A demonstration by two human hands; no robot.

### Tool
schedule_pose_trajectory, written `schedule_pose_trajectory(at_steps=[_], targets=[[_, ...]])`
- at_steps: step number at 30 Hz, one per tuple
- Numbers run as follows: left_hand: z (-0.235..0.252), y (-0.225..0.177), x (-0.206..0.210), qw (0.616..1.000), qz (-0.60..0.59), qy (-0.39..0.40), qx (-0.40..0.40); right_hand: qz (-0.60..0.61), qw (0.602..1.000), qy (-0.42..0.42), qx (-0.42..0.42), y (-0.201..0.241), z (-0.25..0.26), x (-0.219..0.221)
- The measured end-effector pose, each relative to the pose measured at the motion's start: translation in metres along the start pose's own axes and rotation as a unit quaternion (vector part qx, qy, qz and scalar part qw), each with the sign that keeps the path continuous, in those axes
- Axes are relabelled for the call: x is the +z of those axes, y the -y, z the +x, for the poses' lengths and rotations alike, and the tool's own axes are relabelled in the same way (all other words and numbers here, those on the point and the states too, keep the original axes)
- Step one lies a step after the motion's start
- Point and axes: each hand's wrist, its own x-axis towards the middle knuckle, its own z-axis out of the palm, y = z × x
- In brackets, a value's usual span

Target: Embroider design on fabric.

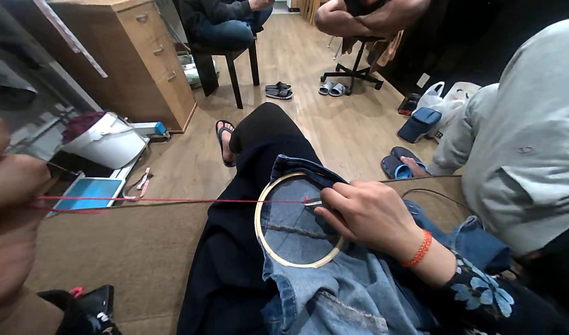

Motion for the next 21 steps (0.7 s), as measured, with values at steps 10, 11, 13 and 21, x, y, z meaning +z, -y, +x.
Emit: schedule_pose_trajectory(at_steps=[10,11,13,21], targets=[[0.007,-0.021,0.013,0.999,0.036,0.015,-0.019,0.009,1.000,-0.006,0.000,0.000,0.001,0.002],[0.006,-0.019,0.012,0.999,0.032,0.019,-0.010,0.011,1.000,-0.007,0.000,0.000,0.001,0.002],[0.004,-0.014,0.007,0.999,0.024,0.023,0.000,0.019,1.000,-0.014,0.003,-0.002,0.000,0.001],[0.003,-0.002,-0.003,0.999,0.035,0.002,-0.003,0.034,0.997,-0.017,0.064,-0.010,0.000,-0.025]])
